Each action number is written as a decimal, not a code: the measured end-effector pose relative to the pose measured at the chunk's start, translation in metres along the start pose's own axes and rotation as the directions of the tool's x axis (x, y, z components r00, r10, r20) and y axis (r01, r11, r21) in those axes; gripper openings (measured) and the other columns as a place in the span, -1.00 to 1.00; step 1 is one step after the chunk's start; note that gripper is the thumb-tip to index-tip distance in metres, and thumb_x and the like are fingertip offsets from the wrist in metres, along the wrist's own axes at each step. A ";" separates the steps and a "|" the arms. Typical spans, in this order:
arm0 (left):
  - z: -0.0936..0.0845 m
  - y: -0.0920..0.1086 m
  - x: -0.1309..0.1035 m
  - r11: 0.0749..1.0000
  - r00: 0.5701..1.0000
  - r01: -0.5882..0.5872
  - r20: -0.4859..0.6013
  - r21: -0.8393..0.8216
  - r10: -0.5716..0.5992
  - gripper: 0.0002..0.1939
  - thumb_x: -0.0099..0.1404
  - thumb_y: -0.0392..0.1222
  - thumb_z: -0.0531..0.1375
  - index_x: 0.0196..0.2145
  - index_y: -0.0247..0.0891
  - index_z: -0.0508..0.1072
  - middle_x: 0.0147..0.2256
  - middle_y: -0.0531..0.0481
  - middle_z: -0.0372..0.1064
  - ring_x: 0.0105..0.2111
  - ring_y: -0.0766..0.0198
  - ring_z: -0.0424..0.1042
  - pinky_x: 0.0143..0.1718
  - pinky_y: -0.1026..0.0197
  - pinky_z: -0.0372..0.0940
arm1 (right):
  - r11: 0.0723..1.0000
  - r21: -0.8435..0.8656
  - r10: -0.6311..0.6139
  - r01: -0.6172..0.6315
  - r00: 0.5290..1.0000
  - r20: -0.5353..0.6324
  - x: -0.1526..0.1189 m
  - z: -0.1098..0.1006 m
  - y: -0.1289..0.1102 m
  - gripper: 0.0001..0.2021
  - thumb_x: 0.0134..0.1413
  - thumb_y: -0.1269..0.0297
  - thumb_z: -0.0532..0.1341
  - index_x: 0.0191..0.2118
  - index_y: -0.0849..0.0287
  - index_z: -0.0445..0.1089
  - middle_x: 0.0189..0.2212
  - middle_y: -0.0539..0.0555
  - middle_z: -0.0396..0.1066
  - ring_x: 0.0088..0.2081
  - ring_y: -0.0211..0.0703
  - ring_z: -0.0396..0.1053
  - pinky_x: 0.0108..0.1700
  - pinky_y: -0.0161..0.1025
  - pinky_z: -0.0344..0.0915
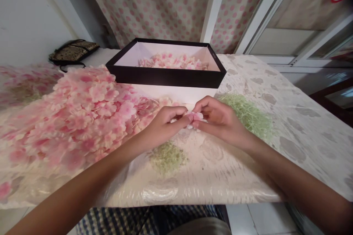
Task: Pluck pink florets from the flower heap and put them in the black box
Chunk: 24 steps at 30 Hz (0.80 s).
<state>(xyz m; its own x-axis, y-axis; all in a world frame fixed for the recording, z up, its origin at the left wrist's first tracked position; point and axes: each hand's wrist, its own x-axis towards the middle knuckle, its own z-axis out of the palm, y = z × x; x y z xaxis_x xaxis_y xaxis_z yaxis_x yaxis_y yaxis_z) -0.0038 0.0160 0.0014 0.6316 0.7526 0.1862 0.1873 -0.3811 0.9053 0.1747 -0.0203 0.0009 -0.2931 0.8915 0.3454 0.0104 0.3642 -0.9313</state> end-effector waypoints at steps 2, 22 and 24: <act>-0.001 0.001 0.001 1.000 1.000 -0.018 0.005 0.011 0.018 -0.69 0.32 -0.17 0.08 -0.57 -0.31 0.26 -0.58 0.12 0.07 -0.57 0.43 0.08 -0.55 0.33 -0.02 | 0.999 0.003 0.046 -0.046 0.999 -0.001 0.000 0.000 -0.002 -0.85 0.00 0.36 0.32 -0.31 0.17 0.33 -0.37 -0.02 0.36 -0.33 -0.31 0.36 -0.29 -0.34 0.31; -0.009 0.002 0.002 0.960 0.965 -0.261 0.037 0.104 0.258 -0.87 0.33 -0.27 0.08 -0.37 -0.30 0.38 -0.45 0.08 0.32 -0.44 0.40 0.27 -0.40 0.35 0.14 | 0.918 -0.284 -0.295 0.278 0.955 -0.018 -0.002 -0.010 0.009 -0.83 0.06 0.56 0.18 -0.37 0.12 0.35 -0.28 0.01 0.36 -0.23 -0.25 0.39 -0.21 -0.25 0.29; -0.010 0.002 0.002 0.962 0.969 -0.247 0.039 0.118 0.244 -0.84 0.35 -0.27 0.07 -0.39 -0.30 0.37 -0.47 0.09 0.27 -0.46 0.41 0.24 -0.41 0.34 0.12 | 0.900 -0.323 -0.314 0.294 0.949 -0.009 -0.002 -0.010 0.009 -0.82 0.05 0.58 0.17 -0.37 0.12 0.35 -0.26 0.02 0.35 -0.23 -0.24 0.38 -0.21 -0.24 0.28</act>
<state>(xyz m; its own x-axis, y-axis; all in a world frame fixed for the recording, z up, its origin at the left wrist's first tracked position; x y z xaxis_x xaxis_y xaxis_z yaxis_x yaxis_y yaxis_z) -0.0097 0.0220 0.0071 0.6868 0.6154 0.3868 0.1132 -0.6162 0.7794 0.1847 -0.0158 -0.0074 -0.2732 0.7345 0.6212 0.2317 0.6770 -0.6985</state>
